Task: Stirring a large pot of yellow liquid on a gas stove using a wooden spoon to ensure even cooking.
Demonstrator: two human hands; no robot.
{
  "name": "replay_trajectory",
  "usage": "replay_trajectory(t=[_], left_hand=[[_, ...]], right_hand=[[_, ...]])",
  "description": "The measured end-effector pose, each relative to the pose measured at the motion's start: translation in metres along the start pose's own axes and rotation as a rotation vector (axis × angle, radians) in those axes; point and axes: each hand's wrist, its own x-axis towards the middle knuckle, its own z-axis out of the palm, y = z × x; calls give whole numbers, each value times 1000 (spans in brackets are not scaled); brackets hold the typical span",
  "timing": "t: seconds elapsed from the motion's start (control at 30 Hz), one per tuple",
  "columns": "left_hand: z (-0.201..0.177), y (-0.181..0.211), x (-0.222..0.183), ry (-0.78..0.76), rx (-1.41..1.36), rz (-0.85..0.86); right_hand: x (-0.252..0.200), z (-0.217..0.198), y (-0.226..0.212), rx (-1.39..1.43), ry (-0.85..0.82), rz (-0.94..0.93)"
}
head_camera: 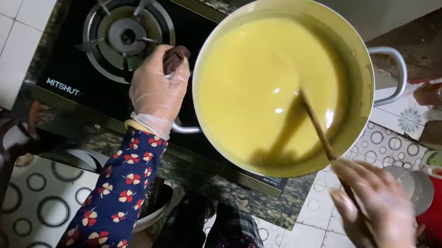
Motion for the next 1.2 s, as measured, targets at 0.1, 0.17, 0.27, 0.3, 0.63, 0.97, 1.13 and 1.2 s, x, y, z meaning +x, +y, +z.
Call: replay_trajectory(t=[0.1, 0.17, 0.27, 0.3, 0.63, 0.97, 1.13, 1.2], left_hand=[[-1, -3, -1, -19, -20, 19], [1, -3, 3, -30, -31, 29], [1, -5, 4, -28, -56, 36], [0, -5, 3, -28, -76, 43], [-10, 3, 0, -22, -58, -28], [-7, 19, 2, -68, 229, -143], [1, 9, -1, 82, 266, -27], [4, 3, -2, 141, 230, 64]], right_hand=[[-35, -26, -1, 134, 24, 96], [-43, -31, -8, 146, 40, 95], [-25, -25, -37, 180, 47, 38], [-15, -22, -51, 194, 44, -4], [26, 88, 13, 118, 94, -274], [38, -18, 57, -240, -73, -271], [42, -87, 71, 68, -177, -381], [29, -88, 94, 327, -391, 62]])
